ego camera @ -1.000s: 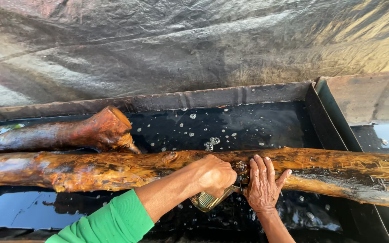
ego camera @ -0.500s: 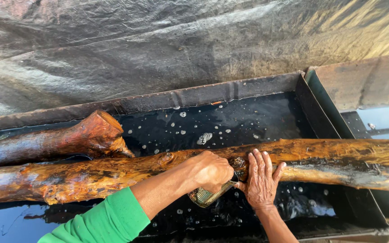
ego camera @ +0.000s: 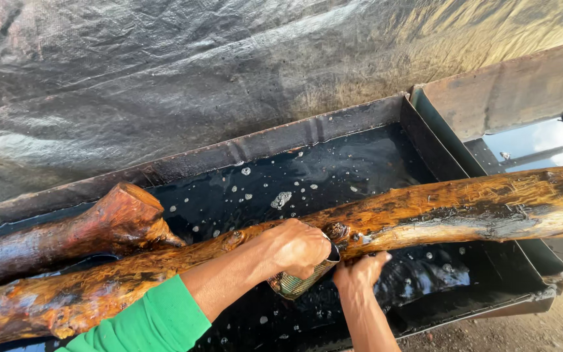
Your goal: The person pours a dark liquid from a metal can onto a large log submerged in a water-filled trough and rubs it into the surface with their hand. They repeatedly dip the can into the trough to collect more liquid and continue applying it along the length of the log.
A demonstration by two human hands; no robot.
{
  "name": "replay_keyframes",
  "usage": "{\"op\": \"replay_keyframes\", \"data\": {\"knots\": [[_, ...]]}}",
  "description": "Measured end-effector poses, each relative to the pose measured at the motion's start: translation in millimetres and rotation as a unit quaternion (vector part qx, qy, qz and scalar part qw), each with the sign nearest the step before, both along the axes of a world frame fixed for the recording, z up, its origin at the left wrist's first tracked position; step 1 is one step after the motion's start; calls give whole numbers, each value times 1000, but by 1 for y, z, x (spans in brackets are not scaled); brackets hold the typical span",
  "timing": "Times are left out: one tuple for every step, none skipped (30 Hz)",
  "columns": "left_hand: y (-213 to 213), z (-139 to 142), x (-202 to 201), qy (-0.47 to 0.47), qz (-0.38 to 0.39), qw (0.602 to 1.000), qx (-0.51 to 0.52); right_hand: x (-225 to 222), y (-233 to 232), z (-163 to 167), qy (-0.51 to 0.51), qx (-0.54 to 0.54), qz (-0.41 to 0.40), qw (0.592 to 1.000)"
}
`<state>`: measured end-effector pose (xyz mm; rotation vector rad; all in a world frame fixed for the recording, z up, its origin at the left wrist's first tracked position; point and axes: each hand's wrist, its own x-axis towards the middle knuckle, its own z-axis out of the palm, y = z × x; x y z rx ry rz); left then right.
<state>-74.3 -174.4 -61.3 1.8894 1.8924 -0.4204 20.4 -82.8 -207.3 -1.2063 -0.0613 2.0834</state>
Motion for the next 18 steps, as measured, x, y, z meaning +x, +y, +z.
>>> {"op": "replay_keyframes", "data": {"knots": [[-2,0,0,2,-5,1000,13,-9,1,12,34,19,-33,999],[-5,-1,1,1,-10,1000,26,-13,2,18,66,37,-66,995],[-7,-1,1,3,-14,999,41,-15,2,20,102,46,-74,991],[-10,-1,2,-9,-7,999,50,-16,2,25,138,56,-78,986],[-12,-2,3,-19,0,998,60,-18,1,27,174,66,-81,979],[-13,-2,2,-28,7,997,71,-18,0,28,184,73,-78,977],[-13,-2,3,-23,3,997,72,-17,0,27,188,78,-75,976],[-13,-2,4,-22,-1,997,70,-13,-2,23,188,79,-72,976],[-12,-2,3,-16,-7,997,70,-13,-3,19,173,47,-64,982],[-12,-3,3,-18,-3,998,59,-12,-3,15,159,15,-59,985],[-11,-3,3,-19,-3,999,47,-11,-2,11,145,-16,-59,988],[-9,-2,2,-17,-3,999,36,-14,3,8,140,1,-71,988],[-6,0,1,-10,-12,999,38,-16,5,5,139,9,-81,987],[-6,1,1,-9,-18,999,36,-17,8,3,138,16,-89,986],[-5,2,1,-6,-23,999,36,-20,10,6,142,18,-91,986],[-3,5,0,-3,-23,999,33,-21,12,2,144,15,-89,985],[0,7,-1,-1,-23,999,28,-21,13,-1,145,9,-85,986],[0,9,0,-2,-21,1000,21,-21,13,-2,145,3,-84,986]]}}
